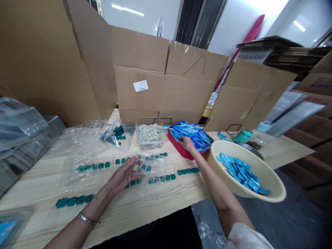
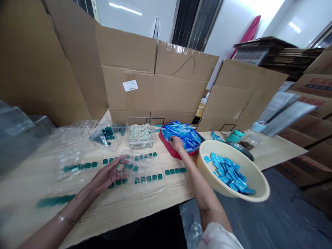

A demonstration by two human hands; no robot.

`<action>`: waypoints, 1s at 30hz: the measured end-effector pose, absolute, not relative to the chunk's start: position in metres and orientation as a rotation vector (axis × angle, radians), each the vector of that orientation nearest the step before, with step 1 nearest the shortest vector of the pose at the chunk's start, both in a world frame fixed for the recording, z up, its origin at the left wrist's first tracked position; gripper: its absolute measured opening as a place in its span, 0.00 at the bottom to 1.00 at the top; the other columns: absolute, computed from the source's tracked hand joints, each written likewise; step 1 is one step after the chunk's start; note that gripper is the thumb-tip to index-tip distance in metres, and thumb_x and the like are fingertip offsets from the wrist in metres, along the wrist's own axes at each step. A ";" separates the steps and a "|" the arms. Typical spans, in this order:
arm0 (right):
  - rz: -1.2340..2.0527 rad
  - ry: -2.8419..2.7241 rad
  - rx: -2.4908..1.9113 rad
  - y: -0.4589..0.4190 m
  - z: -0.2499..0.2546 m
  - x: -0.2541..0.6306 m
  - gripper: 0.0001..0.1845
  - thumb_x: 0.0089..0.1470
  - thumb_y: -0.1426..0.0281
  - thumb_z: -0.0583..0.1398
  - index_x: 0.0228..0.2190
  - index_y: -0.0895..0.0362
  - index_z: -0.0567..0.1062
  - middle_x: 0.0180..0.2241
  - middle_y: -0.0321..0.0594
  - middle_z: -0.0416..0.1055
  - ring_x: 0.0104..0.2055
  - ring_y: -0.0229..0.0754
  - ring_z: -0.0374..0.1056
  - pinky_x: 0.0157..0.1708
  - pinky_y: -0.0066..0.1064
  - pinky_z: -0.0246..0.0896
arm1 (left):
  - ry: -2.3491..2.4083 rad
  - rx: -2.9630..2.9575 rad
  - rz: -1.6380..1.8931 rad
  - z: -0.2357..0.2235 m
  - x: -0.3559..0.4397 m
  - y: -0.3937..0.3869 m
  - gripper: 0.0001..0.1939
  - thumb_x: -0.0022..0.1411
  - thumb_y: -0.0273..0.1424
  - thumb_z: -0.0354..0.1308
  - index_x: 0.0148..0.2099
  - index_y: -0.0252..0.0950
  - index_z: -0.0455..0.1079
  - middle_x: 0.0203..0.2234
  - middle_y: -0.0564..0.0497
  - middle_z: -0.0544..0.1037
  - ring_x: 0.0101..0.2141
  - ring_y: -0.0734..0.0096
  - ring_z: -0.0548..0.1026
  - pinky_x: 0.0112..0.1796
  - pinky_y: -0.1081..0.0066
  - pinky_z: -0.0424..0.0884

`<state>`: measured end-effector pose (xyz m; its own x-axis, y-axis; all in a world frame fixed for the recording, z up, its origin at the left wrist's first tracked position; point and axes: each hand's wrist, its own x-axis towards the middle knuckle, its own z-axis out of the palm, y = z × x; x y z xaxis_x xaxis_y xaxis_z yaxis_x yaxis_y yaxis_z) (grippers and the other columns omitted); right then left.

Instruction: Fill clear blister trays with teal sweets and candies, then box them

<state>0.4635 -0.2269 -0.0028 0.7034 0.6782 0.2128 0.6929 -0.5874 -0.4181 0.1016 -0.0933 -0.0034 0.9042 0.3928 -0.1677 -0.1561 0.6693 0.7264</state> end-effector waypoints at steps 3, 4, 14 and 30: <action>0.001 -1.151 -2.363 -0.210 0.000 0.469 0.19 0.45 0.80 0.56 0.41 0.59 0.75 0.38 0.46 0.75 0.41 0.44 0.70 0.43 0.33 0.62 | 0.315 0.785 0.311 -0.004 0.101 -0.093 0.15 0.59 0.31 0.56 0.49 0.38 0.67 0.42 0.47 0.72 0.30 0.70 0.74 0.38 0.53 0.75; 0.016 -1.197 -2.328 -0.205 0.002 0.470 0.21 0.44 0.82 0.55 0.41 0.59 0.75 0.40 0.45 0.75 0.42 0.43 0.69 0.44 0.32 0.61 | 0.311 0.785 0.310 -0.005 0.102 -0.092 0.15 0.60 0.32 0.56 0.49 0.38 0.67 0.42 0.47 0.72 0.30 0.70 0.74 0.38 0.52 0.75; -0.100 -0.864 -1.787 -0.229 0.040 0.425 0.17 0.47 0.61 0.59 0.36 0.60 0.75 0.29 0.43 0.75 0.28 0.42 0.69 0.36 0.39 0.66 | 0.297 0.753 0.307 -0.011 0.103 -0.090 0.15 0.61 0.31 0.54 0.51 0.37 0.66 0.42 0.47 0.72 0.30 0.69 0.75 0.37 0.54 0.75; -0.288 -1.362 -2.140 -0.296 0.064 0.332 0.14 0.58 0.67 0.54 0.44 0.57 0.73 0.45 0.47 0.71 0.50 0.44 0.65 0.50 0.35 0.58 | 0.418 0.853 0.303 -0.007 0.101 -0.089 0.19 0.57 0.30 0.58 0.52 0.35 0.68 0.53 0.41 0.70 0.37 0.60 0.76 0.37 0.56 0.76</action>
